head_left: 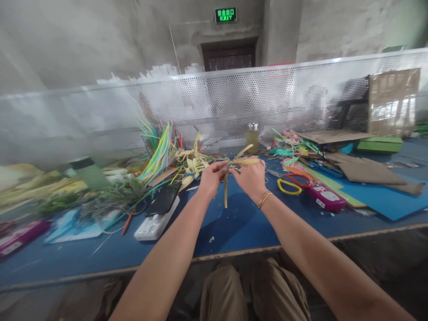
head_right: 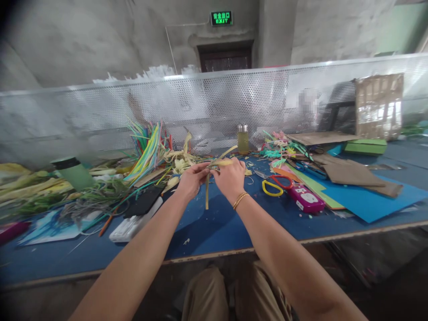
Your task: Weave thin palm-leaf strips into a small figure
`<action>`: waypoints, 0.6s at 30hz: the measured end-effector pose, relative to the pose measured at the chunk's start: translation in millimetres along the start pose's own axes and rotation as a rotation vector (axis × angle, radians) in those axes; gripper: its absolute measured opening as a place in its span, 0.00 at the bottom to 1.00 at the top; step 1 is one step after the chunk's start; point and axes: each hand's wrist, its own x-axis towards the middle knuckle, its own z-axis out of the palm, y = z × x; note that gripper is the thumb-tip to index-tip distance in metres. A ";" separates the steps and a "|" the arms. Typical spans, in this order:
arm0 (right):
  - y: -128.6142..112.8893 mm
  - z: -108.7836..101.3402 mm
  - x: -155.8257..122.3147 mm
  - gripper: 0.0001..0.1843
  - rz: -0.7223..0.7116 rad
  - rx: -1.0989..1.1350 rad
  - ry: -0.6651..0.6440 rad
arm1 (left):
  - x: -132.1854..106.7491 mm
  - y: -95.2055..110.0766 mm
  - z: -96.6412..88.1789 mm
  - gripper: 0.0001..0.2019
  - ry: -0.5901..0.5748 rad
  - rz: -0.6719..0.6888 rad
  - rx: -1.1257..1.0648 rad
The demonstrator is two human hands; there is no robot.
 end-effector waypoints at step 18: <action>4.8 -2.5 4.0 0.13 -0.091 0.079 -0.017 | -1.9 3.5 1.6 0.07 -0.060 0.070 0.261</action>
